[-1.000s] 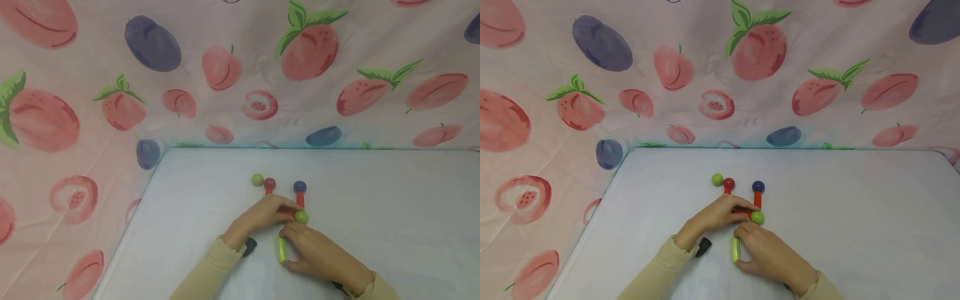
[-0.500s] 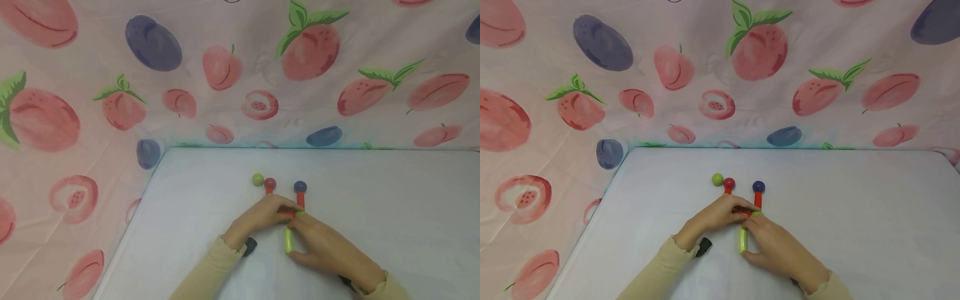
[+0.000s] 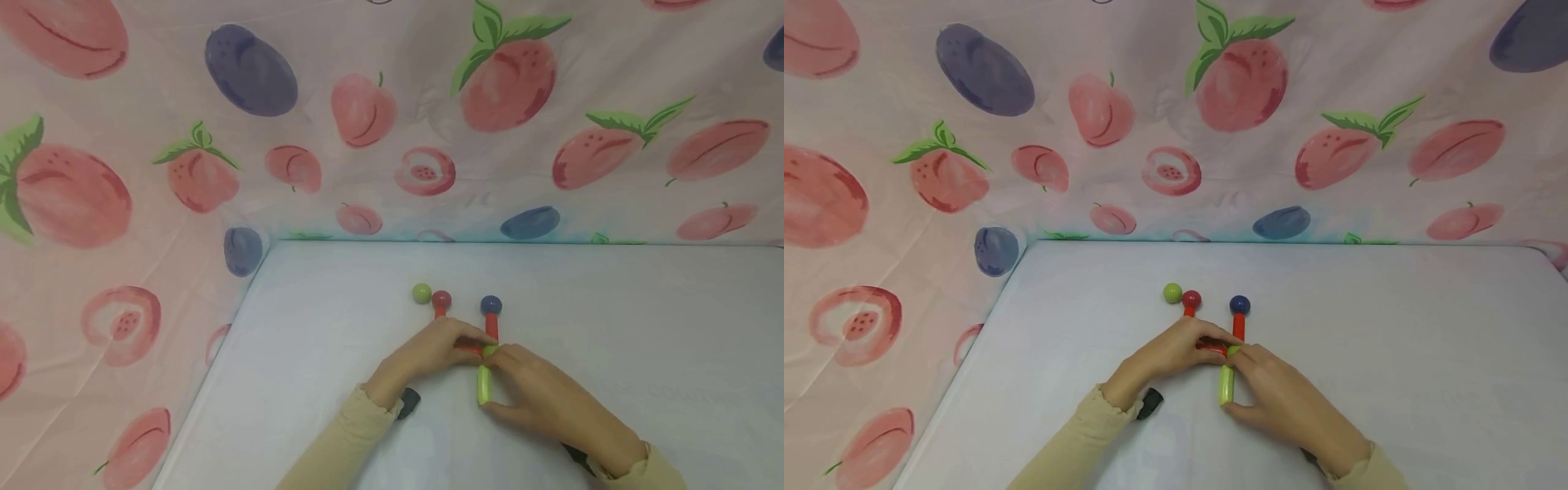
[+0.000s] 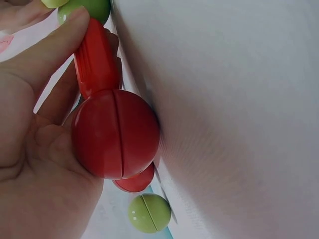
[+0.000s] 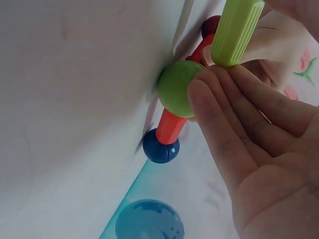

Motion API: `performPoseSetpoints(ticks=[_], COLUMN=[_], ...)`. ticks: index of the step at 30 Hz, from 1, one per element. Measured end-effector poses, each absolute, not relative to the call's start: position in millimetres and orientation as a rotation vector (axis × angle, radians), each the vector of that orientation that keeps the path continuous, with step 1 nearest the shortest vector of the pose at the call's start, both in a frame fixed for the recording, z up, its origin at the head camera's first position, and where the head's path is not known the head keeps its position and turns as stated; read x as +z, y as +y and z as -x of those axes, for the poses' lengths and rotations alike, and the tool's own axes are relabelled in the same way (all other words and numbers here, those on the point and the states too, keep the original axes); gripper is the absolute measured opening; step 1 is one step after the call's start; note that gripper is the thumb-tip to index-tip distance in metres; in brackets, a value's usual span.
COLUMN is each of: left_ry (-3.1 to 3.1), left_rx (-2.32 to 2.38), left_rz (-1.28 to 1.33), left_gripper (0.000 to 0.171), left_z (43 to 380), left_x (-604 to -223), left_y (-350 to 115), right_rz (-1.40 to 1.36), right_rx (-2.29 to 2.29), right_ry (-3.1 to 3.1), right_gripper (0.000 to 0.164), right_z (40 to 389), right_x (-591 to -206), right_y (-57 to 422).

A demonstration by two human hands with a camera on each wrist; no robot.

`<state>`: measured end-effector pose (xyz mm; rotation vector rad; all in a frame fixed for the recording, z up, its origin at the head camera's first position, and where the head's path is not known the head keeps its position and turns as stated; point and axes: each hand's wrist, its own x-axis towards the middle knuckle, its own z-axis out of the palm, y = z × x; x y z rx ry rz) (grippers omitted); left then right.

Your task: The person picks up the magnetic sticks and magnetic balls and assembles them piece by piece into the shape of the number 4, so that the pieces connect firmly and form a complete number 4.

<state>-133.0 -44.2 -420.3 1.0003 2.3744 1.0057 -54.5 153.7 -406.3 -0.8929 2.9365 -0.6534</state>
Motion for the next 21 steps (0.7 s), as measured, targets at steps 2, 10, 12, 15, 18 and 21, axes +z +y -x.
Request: performPoseSetpoints(ticks=[2, 10, 12, 15, 18, 21], left_ry=[2.373, 2.369, 2.366, 2.362, 2.362, 2.358], left_rx=[1.006, 1.002, 1.003, 1.011, 1.014, 1.018], left_rz=[-0.999, -0.998, -0.999, -0.998, -0.99, -0.975], left_gripper=[0.036, 0.037, 0.037, 0.037, 0.037, 0.037], left_z=[133.0, 133.8, 133.9, 134.1, 133.7, 132.9], left_x=[-420.3, -420.6, -420.9, -421.4, -421.1, -420.6], left_y=[-44.1, -43.6, -43.5, -43.4, -43.3, -43.6], right_rz=[0.877, 0.809, 0.797, 0.775, 0.756, 0.743], right_rx=[-0.647, -0.609, -0.597, -0.582, -0.576, -0.577], right_ry=[2.939, 2.934, 2.934, 2.932, 2.926, 2.922], right_gripper=[0.043, 0.042, 0.042, 0.043, 0.045, 0.046], right_z=[54.4, 53.0, 52.9, 53.1, 53.3, 53.4], right_x=[-406.0, -402.5, -401.9, -401.5, -401.7, -402.1], right_y=[154.4, 157.0, 157.3, 157.5, 157.8, 158.0])
